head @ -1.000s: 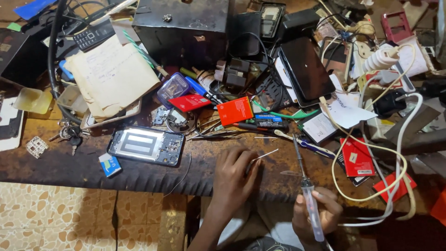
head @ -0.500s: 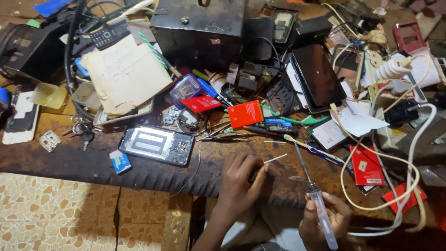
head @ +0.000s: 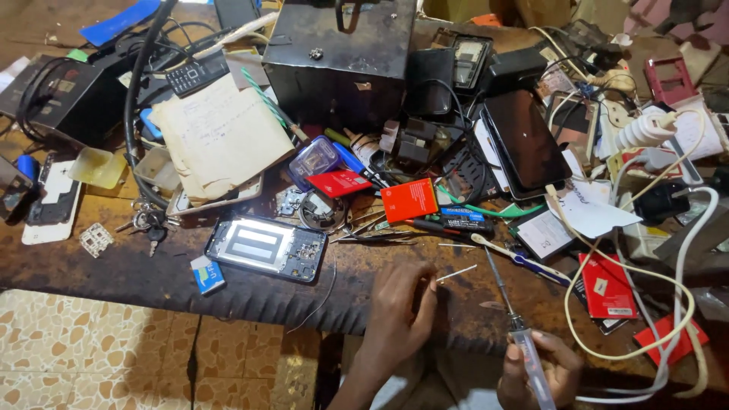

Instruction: Soldering thin wires to a mobile phone component on a repair workbench.

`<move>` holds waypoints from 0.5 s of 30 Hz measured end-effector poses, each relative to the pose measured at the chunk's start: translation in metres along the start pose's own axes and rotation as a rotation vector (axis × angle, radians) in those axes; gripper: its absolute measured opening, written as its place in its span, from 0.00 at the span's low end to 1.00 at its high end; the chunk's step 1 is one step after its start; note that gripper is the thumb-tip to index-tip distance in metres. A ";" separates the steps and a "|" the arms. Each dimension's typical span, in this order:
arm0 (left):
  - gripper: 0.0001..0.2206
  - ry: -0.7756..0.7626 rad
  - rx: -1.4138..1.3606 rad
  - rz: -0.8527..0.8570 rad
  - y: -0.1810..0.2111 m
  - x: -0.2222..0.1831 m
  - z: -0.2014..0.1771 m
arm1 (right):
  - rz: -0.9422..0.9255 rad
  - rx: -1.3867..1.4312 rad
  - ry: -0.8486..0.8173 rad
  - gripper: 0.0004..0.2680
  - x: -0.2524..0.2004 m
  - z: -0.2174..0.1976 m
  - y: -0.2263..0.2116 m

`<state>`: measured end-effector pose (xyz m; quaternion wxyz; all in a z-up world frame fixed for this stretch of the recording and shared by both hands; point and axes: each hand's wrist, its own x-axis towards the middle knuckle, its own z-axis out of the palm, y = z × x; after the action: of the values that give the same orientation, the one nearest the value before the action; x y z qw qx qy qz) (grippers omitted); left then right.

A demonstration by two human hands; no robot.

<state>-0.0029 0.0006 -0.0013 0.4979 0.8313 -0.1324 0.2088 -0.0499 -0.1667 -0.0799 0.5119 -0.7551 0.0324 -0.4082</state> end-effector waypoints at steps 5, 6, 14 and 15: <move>0.05 -0.020 -0.015 0.025 0.003 0.003 -0.003 | -0.037 0.005 -0.020 0.12 0.001 0.000 -0.001; 0.05 -0.036 0.005 0.024 0.002 0.002 -0.003 | -0.050 -0.009 -0.042 0.12 0.002 0.000 -0.002; 0.01 -0.047 -0.049 0.044 0.008 0.003 -0.011 | -0.131 0.083 -0.064 0.13 -0.006 -0.008 0.034; 0.01 -0.069 -0.079 0.059 0.009 0.001 -0.013 | -0.198 0.079 -0.099 0.13 -0.004 -0.010 0.037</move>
<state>-0.0086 0.0076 0.0111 0.5192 0.8133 -0.1820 0.1891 -0.0458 -0.1901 -0.1101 0.4993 -0.7532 -0.0838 -0.4200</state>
